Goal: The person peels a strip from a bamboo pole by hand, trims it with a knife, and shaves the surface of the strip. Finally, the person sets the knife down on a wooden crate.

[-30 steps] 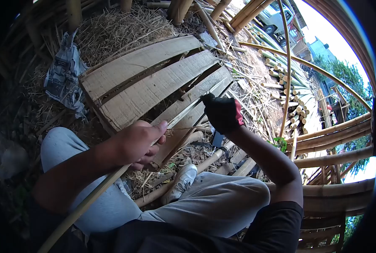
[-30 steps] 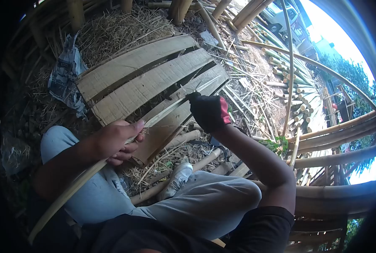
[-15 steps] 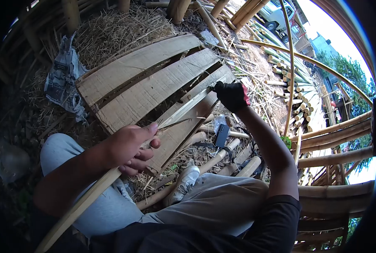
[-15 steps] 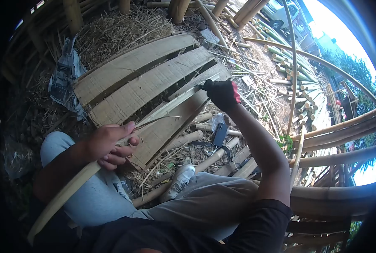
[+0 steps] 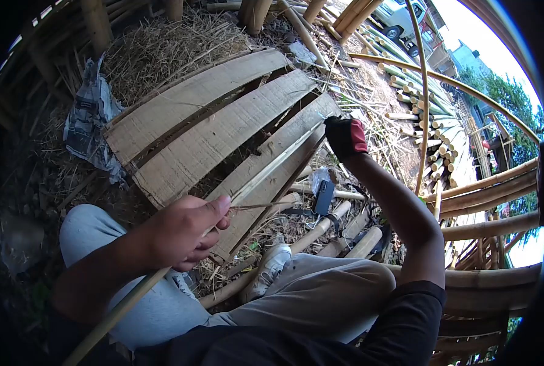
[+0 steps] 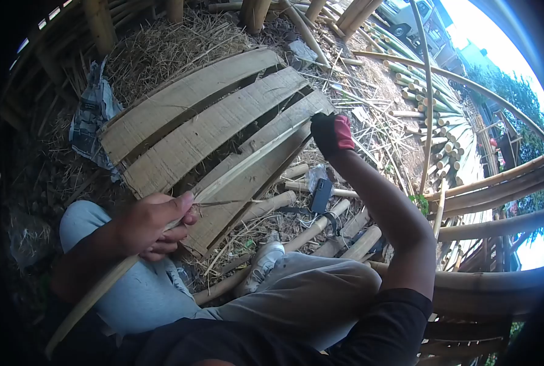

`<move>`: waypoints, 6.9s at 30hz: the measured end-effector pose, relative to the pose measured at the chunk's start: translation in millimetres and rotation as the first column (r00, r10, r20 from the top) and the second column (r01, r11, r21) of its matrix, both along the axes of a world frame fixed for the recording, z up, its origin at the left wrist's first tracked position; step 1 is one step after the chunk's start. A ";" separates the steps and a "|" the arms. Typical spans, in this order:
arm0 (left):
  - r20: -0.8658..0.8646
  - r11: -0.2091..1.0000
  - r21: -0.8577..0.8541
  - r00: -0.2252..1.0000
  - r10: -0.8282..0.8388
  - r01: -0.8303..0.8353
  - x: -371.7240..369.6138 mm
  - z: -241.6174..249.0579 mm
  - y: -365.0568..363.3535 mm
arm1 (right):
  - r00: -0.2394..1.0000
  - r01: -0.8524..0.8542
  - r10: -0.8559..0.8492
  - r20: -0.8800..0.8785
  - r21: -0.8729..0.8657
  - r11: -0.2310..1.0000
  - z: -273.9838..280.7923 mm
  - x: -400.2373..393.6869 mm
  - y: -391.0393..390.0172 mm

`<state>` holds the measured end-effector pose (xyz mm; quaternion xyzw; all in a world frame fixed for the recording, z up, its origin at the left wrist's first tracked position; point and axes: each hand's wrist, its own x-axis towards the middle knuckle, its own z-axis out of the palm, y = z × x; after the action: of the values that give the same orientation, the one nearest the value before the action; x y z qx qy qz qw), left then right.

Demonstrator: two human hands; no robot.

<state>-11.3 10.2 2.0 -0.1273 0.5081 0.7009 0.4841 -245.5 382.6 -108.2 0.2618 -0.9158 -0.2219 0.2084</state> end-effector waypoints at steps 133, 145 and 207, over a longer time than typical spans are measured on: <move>-0.025 0.997 0.008 0.997 -0.070 0.070 13.5 -0.6 -5.2 | 0.670 0.684 0.318 0.671 -0.724 0.087 94.2 14.2 -94.9; -0.017 0.998 0.002 0.998 -0.067 0.067 13.1 -0.1 -4.3 | 0.353 0.300 0.613 0.707 -0.706 0.641 118.0 69.4 -67.3; -0.025 0.998 0.038 0.998 -0.057 0.058 15.2 -6.1 -6.6 | 0.498 0.580 0.456 0.737 -0.674 0.457 134.6 59.3 -96.0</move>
<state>3.8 3.6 -4.1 -0.0949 0.5035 0.6979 0.5004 -186.2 286.6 26.4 0.1427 -0.8650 0.4434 -0.1866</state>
